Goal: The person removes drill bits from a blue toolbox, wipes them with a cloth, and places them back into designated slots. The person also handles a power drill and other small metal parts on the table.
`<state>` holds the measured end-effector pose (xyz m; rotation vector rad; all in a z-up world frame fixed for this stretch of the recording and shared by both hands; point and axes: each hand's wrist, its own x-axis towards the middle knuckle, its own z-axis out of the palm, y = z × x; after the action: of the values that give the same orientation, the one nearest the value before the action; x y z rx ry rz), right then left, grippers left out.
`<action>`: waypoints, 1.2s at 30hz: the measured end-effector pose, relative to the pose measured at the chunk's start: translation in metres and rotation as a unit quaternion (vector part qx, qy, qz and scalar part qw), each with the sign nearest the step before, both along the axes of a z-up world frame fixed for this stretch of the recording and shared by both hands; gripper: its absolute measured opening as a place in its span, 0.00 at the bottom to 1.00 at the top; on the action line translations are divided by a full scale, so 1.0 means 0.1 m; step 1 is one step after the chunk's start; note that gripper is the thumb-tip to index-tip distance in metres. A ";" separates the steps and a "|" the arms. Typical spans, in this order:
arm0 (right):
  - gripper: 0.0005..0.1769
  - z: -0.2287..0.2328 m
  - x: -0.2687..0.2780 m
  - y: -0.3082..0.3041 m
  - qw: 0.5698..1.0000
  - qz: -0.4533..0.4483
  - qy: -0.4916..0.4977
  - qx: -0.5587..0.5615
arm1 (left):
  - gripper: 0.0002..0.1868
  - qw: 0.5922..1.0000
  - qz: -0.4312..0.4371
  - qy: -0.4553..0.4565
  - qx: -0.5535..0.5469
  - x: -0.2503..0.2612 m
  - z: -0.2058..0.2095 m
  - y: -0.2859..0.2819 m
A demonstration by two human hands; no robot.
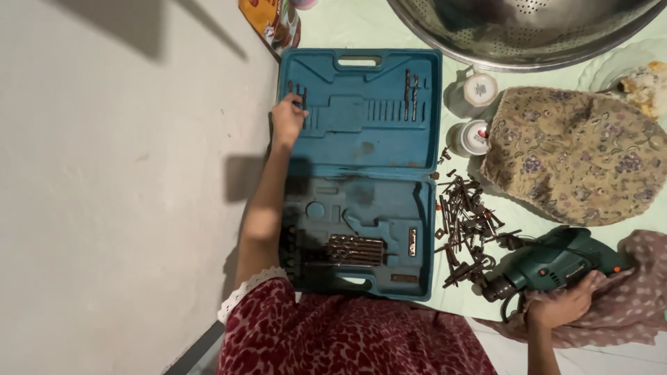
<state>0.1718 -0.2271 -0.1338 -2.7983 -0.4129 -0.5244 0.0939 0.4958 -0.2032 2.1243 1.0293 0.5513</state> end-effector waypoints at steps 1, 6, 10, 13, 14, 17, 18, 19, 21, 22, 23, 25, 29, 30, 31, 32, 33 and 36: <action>0.51 0.00 0.00 0.00 1.000 -0.009 0.006 -0.012 | 0.18 1.000 -0.003 0.016 -0.019 0.00 0.04 0.00; 0.41 -0.06 0.03 -0.04 0.999 -0.033 0.019 -0.029 | 0.29 0.981 -0.120 0.129 0.083 -0.12 0.26 0.02; 0.41 -0.04 0.02 0.00 1.000 -0.015 -0.007 -0.021 | 0.35 0.930 -0.203 0.191 0.239 -0.16 0.44 0.01; 0.39 -0.02 0.02 0.01 1.000 -0.022 0.000 -0.019 | 0.37 0.911 -0.225 0.209 0.276 -0.16 0.38 0.07; 0.40 -0.02 0.01 0.02 1.000 -0.024 0.001 -0.017 | 0.38 0.903 -0.228 0.232 0.281 -0.16 0.35 0.09; 0.45 -0.04 0.02 0.00 0.999 -0.014 -0.019 -0.023 | 0.42 0.903 -0.232 0.288 0.219 -0.11 0.31 0.13; 0.45 -0.04 0.01 0.00 0.999 -0.014 -0.019 -0.023 | 0.42 0.903 -0.232 0.288 0.219 -0.10 0.31 0.14; 0.43 -0.04 0.02 0.00 0.999 -0.017 -0.017 -0.023 | 0.43 0.900 -0.236 0.301 0.210 -0.08 0.30 0.16; 0.41 -0.05 0.02 0.00 0.999 -0.019 -0.016 -0.023 | 0.44 0.897 -0.239 0.313 0.201 -0.06 0.28 0.18; 0.40 -0.05 0.01 -0.01 0.999 -0.027 -0.011 -0.029 | 0.44 0.900 -0.235 0.306 0.202 -0.06 0.27 0.20; 0.38 -0.06 0.01 -0.01 0.999 -0.035 -0.007 -0.035 | 0.44 0.904 -0.230 0.298 0.204 -0.06 0.26 0.21; 0.38 -0.07 0.01 -0.02 0.999 -0.036 -0.001 -0.030 | 0.44 0.901 -0.226 0.317 0.193 -0.03 0.30 0.20; 0.39 -0.06 0.01 -0.01 0.999 -0.036 0.008 -0.017 | 0.48 0.898 -0.230 0.339 0.162 -0.02 0.43 0.18; 0.39 -0.06 0.00 -0.01 0.999 -0.036 0.008 -0.017 | 0.48 0.898 -0.230 0.339 0.162 -0.02 0.39 0.19; 0.39 -0.05 0.00 0.00 0.999 -0.041 0.010 -0.020 | 0.47 0.895 -0.233 0.343 0.166 -0.02 0.36 0.20; 0.40 -0.05 0.00 0.00 0.999 -0.045 0.012 -0.024 | 0.47 0.892 -0.236 0.347 0.171 -0.02 0.33 0.22; 0.40 -0.04 0.00 0.01 0.999 -0.044 0.012 -0.024 | 0.47 0.892 -0.235 0.347 0.171 -0.02 0.36 0.21; 0.36 -0.03 0.01 0.01 0.999 -0.032 0.012 -0.014 | 0.45 0.899 -0.227 0.352 0.126 0.00 0.41 0.20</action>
<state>0.1727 -0.2263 -0.1365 -2.8488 -0.3305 -0.5031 0.0939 0.5155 -0.1621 2.7667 0.7835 -0.3718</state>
